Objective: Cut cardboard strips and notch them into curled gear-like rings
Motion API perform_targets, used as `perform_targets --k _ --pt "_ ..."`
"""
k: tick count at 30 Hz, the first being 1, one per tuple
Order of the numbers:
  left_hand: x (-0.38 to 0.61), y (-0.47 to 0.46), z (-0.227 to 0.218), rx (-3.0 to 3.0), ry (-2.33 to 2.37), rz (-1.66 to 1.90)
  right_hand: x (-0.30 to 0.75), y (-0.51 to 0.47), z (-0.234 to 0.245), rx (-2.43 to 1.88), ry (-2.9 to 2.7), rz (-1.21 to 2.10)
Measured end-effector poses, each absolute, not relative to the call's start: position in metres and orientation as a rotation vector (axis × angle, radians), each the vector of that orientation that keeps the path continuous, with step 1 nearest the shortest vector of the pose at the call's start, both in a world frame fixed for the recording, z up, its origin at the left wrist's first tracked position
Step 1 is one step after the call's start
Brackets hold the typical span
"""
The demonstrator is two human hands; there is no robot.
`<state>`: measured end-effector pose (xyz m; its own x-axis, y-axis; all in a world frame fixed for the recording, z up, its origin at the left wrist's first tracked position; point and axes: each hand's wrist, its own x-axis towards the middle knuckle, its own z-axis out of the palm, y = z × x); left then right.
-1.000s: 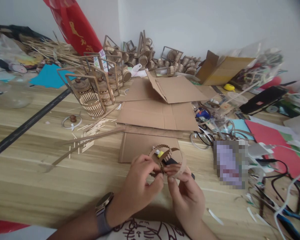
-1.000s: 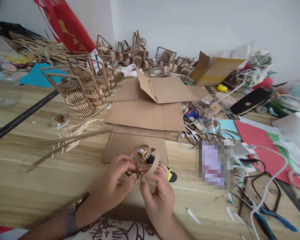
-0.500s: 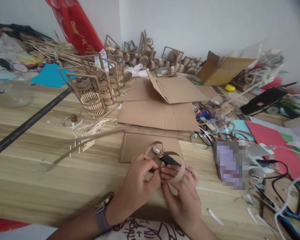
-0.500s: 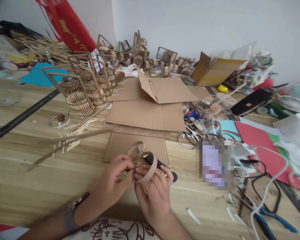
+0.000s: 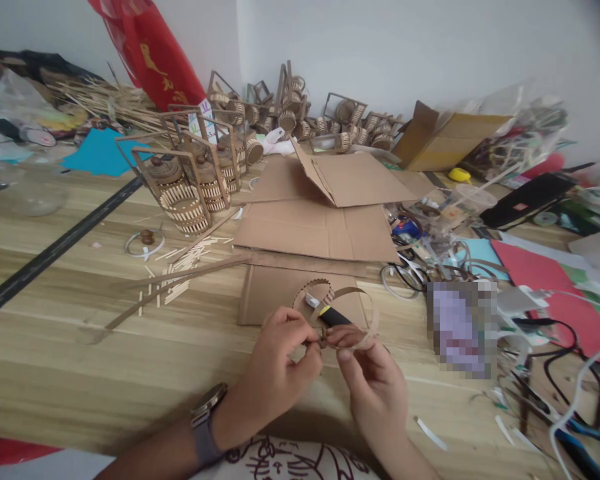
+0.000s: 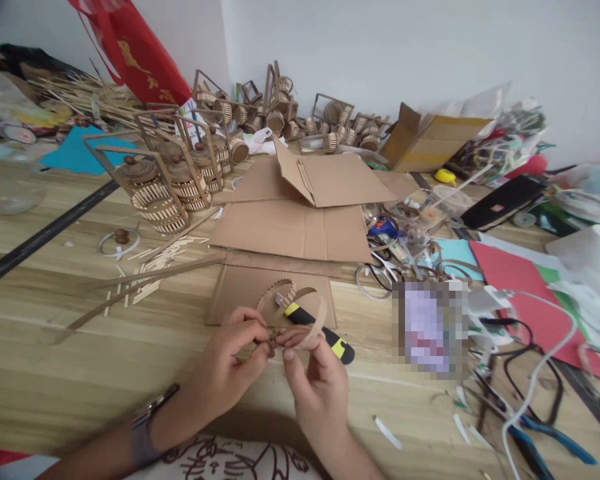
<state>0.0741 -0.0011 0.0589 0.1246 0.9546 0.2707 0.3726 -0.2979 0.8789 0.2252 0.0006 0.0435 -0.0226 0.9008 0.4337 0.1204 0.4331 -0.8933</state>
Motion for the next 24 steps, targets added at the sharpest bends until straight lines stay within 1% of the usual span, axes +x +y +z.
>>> perform_targets --k 3,12,16,19,24 --pt "0.075 -0.001 0.057 1.720 1.318 1.125 0.226 0.001 0.042 -0.967 -1.483 0.799" --pt "0.075 -0.001 0.055 1.756 1.352 1.160 0.233 -0.002 0.029 -0.988 -1.773 0.394" --pt "0.074 -0.001 0.057 1.798 1.321 1.159 0.232 -0.001 0.030 -1.012 -1.802 0.294" --pt "0.075 -0.001 0.059 1.824 1.285 1.166 0.231 -0.001 0.029 -1.052 -1.717 0.341" --pt "0.076 -0.003 0.060 1.819 1.241 1.168 0.227 0.000 0.037 -1.060 -1.477 0.635"
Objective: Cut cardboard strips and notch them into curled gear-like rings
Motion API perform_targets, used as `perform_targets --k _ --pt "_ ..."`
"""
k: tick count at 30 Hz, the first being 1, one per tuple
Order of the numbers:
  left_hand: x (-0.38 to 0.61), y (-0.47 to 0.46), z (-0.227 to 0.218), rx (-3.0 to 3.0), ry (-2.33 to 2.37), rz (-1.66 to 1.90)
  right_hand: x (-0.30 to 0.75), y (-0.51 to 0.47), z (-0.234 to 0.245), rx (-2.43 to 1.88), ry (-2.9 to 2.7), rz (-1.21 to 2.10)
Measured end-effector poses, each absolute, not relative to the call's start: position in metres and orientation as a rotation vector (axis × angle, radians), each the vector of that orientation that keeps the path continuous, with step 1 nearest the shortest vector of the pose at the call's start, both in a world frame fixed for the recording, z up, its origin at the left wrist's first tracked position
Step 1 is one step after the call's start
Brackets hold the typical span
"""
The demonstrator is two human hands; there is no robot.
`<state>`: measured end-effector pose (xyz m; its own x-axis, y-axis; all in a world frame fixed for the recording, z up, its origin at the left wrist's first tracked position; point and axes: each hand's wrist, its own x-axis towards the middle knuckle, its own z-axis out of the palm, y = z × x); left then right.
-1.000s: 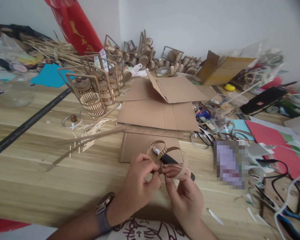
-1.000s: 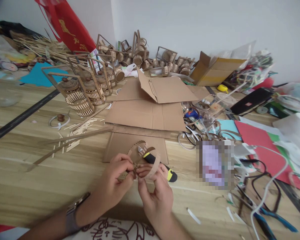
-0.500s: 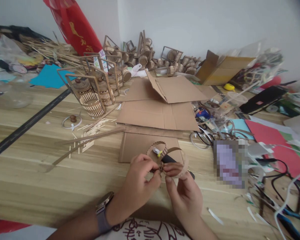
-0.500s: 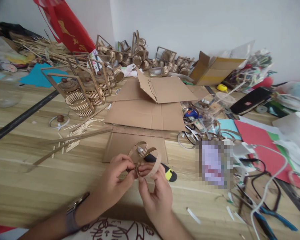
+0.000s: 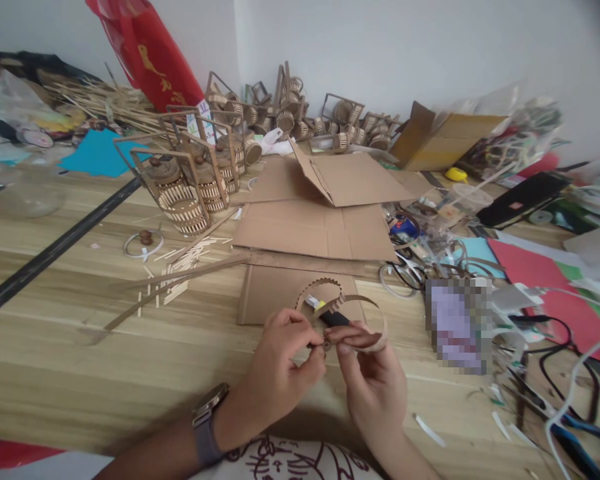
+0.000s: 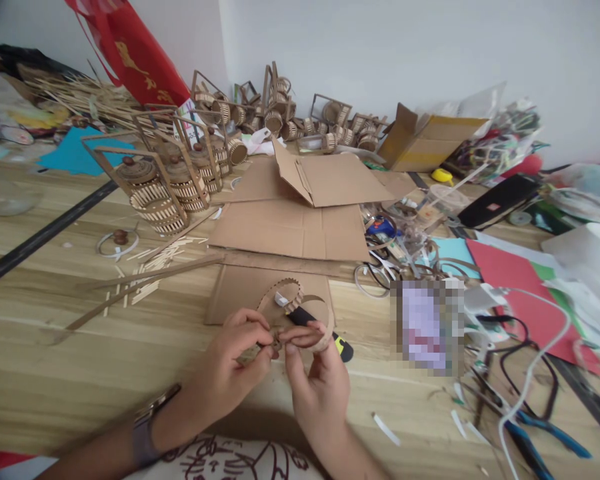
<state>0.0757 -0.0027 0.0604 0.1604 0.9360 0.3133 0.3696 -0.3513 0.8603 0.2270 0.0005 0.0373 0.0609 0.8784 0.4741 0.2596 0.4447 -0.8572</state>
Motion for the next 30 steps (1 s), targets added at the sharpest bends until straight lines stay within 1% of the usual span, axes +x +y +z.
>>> perform_targets --k 3,9,14,19,25,30 --pt "0.076 -0.003 0.059 1.775 1.251 1.150 0.225 0.002 0.044 -1.048 -1.347 0.772" --pt "0.075 -0.003 0.060 1.758 1.251 1.131 0.231 0.006 0.042 -1.073 -1.255 0.911" --pt "0.072 -0.002 0.062 1.677 1.312 1.139 0.248 0.020 0.037 -1.212 -1.005 0.774" --pt "0.073 0.000 0.062 1.656 1.307 1.129 0.251 0.024 0.038 -1.166 -1.240 0.907" --pt "0.073 0.001 0.057 1.684 1.297 1.131 0.246 0.018 0.042 -1.196 -1.360 0.844" --pt "0.074 0.002 0.050 1.844 1.357 1.161 0.240 0.016 0.050 -1.123 -1.425 1.095"
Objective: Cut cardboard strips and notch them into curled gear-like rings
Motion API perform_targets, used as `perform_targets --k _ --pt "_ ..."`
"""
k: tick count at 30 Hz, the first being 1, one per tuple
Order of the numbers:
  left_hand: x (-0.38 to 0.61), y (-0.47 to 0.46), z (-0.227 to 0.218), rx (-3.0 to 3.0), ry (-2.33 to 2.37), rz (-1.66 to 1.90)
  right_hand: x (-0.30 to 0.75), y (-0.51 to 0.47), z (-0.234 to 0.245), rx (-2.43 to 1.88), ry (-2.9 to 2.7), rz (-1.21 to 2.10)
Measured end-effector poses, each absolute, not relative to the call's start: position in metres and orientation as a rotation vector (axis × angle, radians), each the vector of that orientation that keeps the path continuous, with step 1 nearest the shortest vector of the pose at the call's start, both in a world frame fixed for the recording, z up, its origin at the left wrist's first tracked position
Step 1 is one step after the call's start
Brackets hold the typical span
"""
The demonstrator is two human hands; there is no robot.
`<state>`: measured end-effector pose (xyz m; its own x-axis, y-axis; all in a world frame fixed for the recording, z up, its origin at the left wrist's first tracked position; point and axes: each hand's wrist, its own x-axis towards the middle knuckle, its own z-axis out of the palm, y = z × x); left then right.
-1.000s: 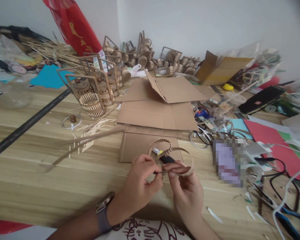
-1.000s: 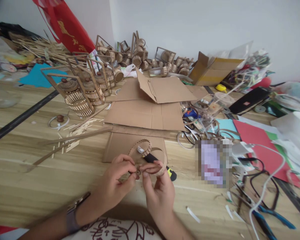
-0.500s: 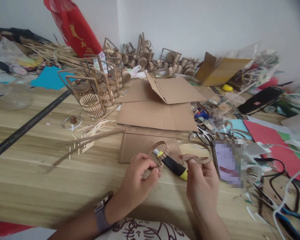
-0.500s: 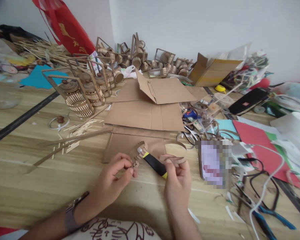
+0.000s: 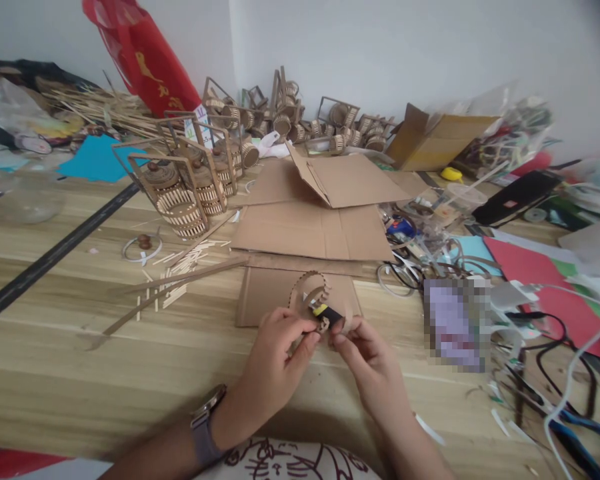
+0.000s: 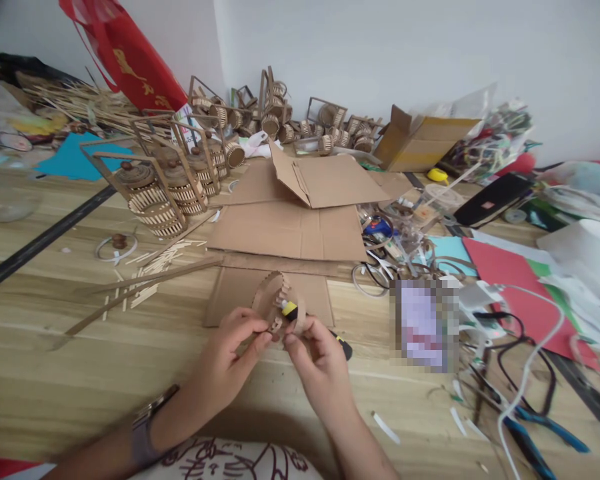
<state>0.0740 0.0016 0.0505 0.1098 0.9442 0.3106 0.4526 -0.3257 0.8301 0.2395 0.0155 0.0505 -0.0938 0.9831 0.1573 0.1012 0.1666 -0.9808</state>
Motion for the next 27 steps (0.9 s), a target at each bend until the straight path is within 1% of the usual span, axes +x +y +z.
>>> perform_targets --k 3,6,10,13,16,19,23,25,27 --pt "0.075 0.003 0.049 1.944 1.344 1.162 0.237 0.016 0.052 -1.126 -1.458 1.134" --pt "0.074 0.003 0.053 2.033 1.319 1.180 0.238 0.018 0.051 -1.156 -1.517 1.066" --pt "0.058 0.004 0.070 2.204 1.328 1.181 0.246 0.019 0.057 -1.179 -1.623 0.973" --pt "0.028 0.007 0.083 2.328 1.479 1.241 0.255 0.020 0.066 -1.224 -1.682 0.959" --pt "-0.011 0.013 0.084 2.362 1.728 1.154 0.267 0.024 0.075 -1.276 -1.748 0.857" --pt "-0.047 0.019 0.070 2.360 1.953 0.970 0.285 0.037 0.085 -1.306 -1.874 0.589" --pt "-0.078 0.023 0.043 2.311 2.187 0.660 0.322 0.068 0.102 -1.365 -2.015 0.058" --pt "-0.084 0.023 0.034 2.317 2.230 0.596 0.343 0.091 0.112 -1.493 -1.994 -0.161" --pt "-0.085 0.023 0.030 2.320 2.263 0.530 0.363 0.115 0.119 -1.677 -1.953 -0.311"
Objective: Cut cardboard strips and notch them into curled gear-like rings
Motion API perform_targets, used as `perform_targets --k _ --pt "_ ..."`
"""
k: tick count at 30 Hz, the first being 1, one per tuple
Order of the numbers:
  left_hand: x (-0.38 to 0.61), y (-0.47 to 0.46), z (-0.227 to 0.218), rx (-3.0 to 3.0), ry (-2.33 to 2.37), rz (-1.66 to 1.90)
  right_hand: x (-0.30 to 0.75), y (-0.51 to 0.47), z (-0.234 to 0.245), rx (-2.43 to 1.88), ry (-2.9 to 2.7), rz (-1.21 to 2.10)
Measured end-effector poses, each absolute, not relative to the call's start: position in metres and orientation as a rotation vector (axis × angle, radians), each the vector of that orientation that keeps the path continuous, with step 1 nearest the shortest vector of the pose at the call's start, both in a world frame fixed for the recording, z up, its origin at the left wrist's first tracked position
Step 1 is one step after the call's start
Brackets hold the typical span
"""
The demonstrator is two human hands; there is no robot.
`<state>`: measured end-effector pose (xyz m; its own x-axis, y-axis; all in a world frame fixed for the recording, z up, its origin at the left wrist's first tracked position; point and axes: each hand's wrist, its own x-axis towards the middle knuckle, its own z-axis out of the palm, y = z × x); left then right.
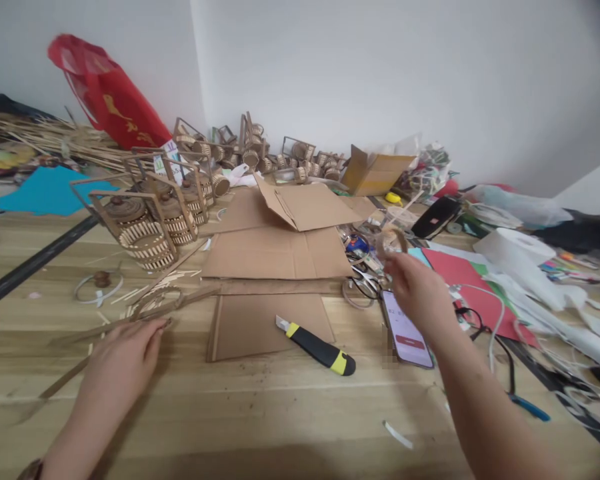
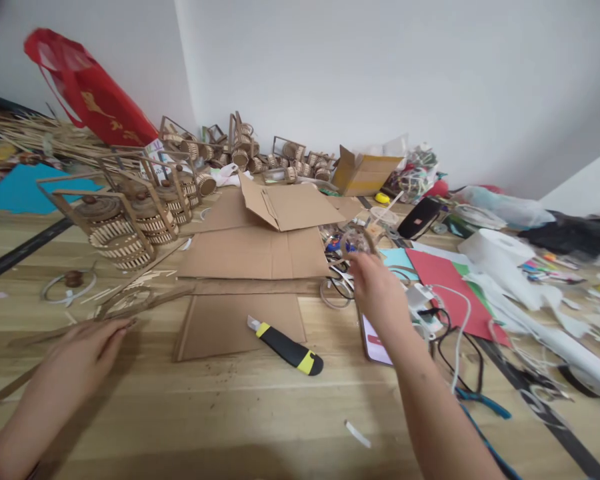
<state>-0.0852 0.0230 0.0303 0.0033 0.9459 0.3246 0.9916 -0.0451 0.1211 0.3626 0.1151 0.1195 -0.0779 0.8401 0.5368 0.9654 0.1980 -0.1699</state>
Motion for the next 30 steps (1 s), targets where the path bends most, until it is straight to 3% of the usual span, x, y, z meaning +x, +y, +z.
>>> perform_targets --k 4,8,13,17,30 --pt "-0.080 0.023 0.031 -2.086 -2.100 -0.360 0.385 0.154 0.122 -1.897 -1.922 -0.447" --pt "-0.078 0.022 0.032 -2.039 -2.113 -0.269 0.367 0.152 0.100 -1.801 -2.041 -0.435" --pt "-0.072 0.020 0.036 -1.997 -2.119 -0.265 0.303 0.096 0.060 -1.451 -2.560 0.024" --pt "-0.053 0.024 0.042 -2.179 -2.029 -0.411 0.274 0.068 0.050 -1.524 -2.752 0.311" --pt "0.012 0.121 0.035 -2.641 -1.683 -0.205 0.314 0.076 0.042 -1.615 -2.544 0.272"
